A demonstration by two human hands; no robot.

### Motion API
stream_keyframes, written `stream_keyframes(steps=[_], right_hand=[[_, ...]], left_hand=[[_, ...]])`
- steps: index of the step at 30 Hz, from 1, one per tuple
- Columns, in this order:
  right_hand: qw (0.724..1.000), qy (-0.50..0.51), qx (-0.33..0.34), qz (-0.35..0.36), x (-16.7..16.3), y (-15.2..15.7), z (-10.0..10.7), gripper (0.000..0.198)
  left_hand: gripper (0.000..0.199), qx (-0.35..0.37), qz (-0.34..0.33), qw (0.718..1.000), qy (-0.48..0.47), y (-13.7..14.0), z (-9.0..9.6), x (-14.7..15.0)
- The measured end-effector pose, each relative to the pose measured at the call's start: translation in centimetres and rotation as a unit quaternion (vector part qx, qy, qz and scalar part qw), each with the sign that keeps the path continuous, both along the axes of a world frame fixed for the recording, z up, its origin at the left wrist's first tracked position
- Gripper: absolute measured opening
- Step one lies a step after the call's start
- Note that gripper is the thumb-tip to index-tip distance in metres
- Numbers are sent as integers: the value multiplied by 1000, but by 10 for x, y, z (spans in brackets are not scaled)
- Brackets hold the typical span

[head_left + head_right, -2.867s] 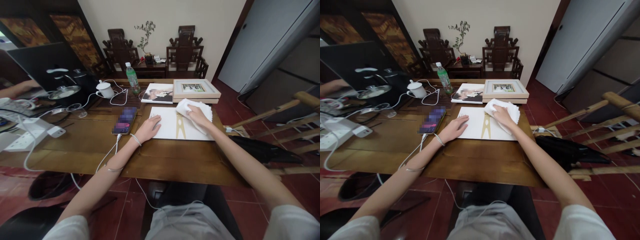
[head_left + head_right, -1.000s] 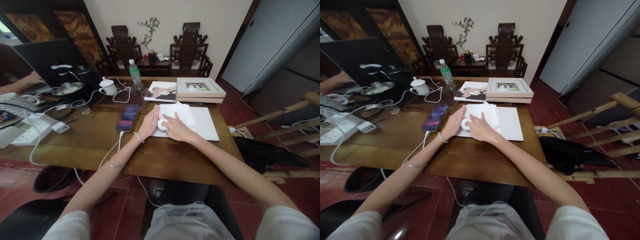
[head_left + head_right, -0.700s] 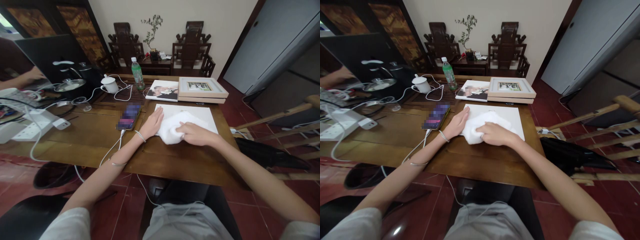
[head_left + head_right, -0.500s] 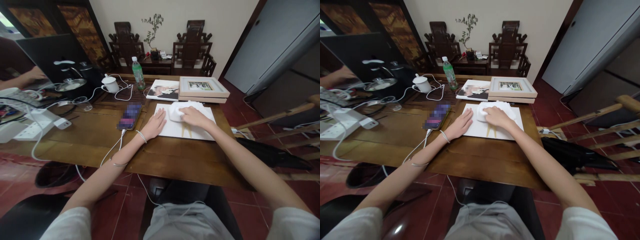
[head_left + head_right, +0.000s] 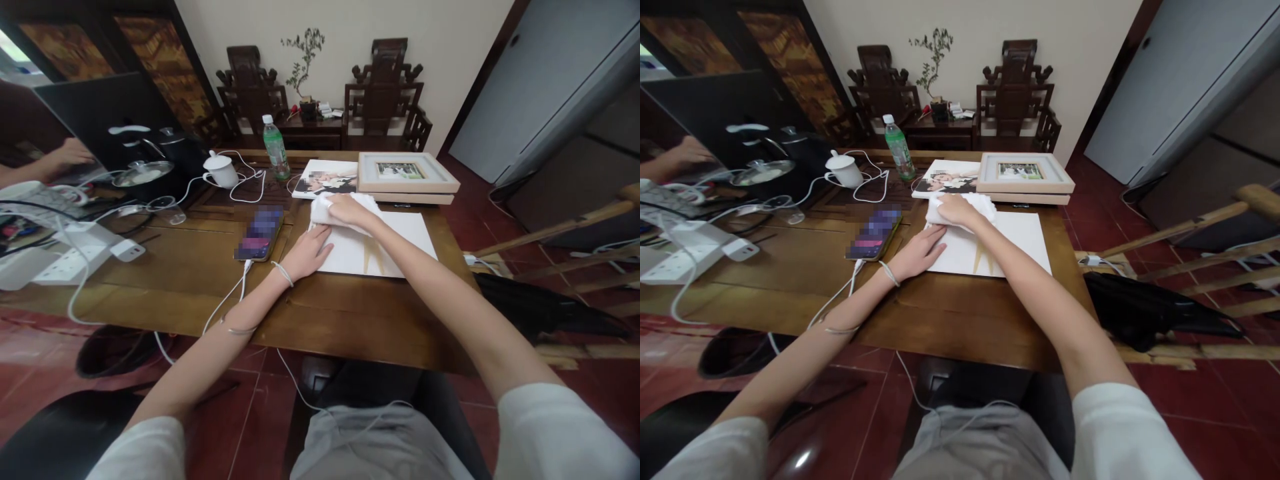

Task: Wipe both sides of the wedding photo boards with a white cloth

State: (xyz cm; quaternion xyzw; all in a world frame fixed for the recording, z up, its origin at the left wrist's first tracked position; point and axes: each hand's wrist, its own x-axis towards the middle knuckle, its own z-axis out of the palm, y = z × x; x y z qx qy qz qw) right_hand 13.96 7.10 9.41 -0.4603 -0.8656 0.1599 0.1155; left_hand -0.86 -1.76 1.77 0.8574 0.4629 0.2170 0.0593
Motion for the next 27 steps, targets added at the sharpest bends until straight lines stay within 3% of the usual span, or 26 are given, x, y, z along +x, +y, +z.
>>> stream_keyframes(steps=[6, 9, 12, 16, 20, 23, 27], right_hand=[[994, -33, -36, -97, 84, 0, 20, 20], [986, -14, -14, -168, 132, -10, 15, 14], [987, 4, 11, -160, 164, -42, 5, 4], [996, 4, -14, -87, 182, -108, 2, 14], [994, -18, -108, 6, 192, -150, 12, 10], [990, -7, -142, 21, 197, -146, 16, 7], [994, 28, -98, -33, 191, -103, 10, 9]], left_hand=[[47, -4, 14, 1000, 6, 1, -5, 0], [47, -5, 12, 1000, 3, 2, -6, 0], [48, -7, 16, 1000, 8, 2, -7, 0], [49, -17, 26, 999, 17, 2, -7, 0], [50, -21, 27, 999, 23, 1, -5, 0], [51, -26, 29, 999, 24, 1, -4, 1], [51, -29, 28, 999, 22, 2, -5, -1]])
